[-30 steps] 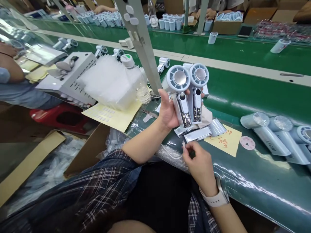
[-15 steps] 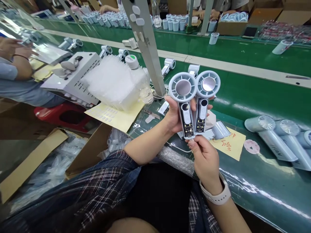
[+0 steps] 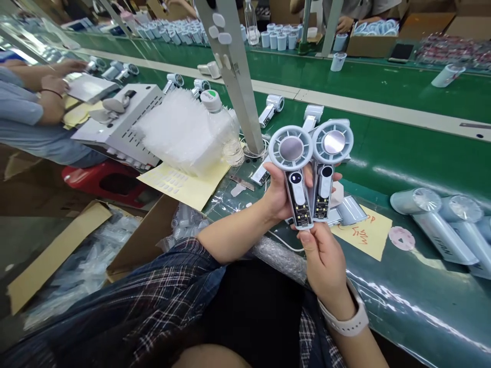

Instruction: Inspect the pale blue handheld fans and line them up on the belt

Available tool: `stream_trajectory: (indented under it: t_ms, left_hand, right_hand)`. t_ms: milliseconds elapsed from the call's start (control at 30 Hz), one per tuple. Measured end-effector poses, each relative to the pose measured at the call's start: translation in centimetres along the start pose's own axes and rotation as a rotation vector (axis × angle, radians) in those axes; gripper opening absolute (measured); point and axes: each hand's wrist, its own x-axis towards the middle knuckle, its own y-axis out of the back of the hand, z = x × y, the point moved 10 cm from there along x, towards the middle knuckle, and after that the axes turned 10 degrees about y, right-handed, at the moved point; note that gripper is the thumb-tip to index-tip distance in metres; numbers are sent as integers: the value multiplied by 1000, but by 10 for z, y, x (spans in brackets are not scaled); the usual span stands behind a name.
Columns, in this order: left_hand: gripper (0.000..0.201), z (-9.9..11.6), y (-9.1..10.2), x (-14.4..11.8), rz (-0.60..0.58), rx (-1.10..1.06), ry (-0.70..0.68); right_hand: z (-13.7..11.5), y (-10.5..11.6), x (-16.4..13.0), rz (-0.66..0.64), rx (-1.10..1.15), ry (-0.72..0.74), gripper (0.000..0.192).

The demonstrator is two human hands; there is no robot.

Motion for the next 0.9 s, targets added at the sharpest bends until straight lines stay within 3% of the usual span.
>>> stream_trajectory:
  t_ms: [167, 333, 467, 567, 700, 833, 900]
  left_hand:
    - [93, 13, -8, -6, -10, -50, -68]
    - [98, 18, -16, -9, -75, 43, -60]
    - [102, 9, -14, -6, -83, 90, -60]
    - [105, 0, -14, -3, -139, 76, -72]
    - [107, 1, -12, -2, -97, 80, -90]
    - [95, 55, -3, -26, 114, -8, -359]
    - [92, 77, 1, -42, 194, -11, -459]
  right_hand:
    - [-18, 2, 1, -10, -45, 163, 41]
    - [2, 7, 0, 156, 204, -34, 45]
    - [14, -1, -3, 184, 437, -127, 46]
    - [18, -6, -4, 196, 479, -146, 44]
    - [15, 6, -10, 194, 233, -49, 40]
    - [-8, 30, -12, 72, -331, 250, 39]
    - [-10, 50, -1, 127, -619, 306, 35]
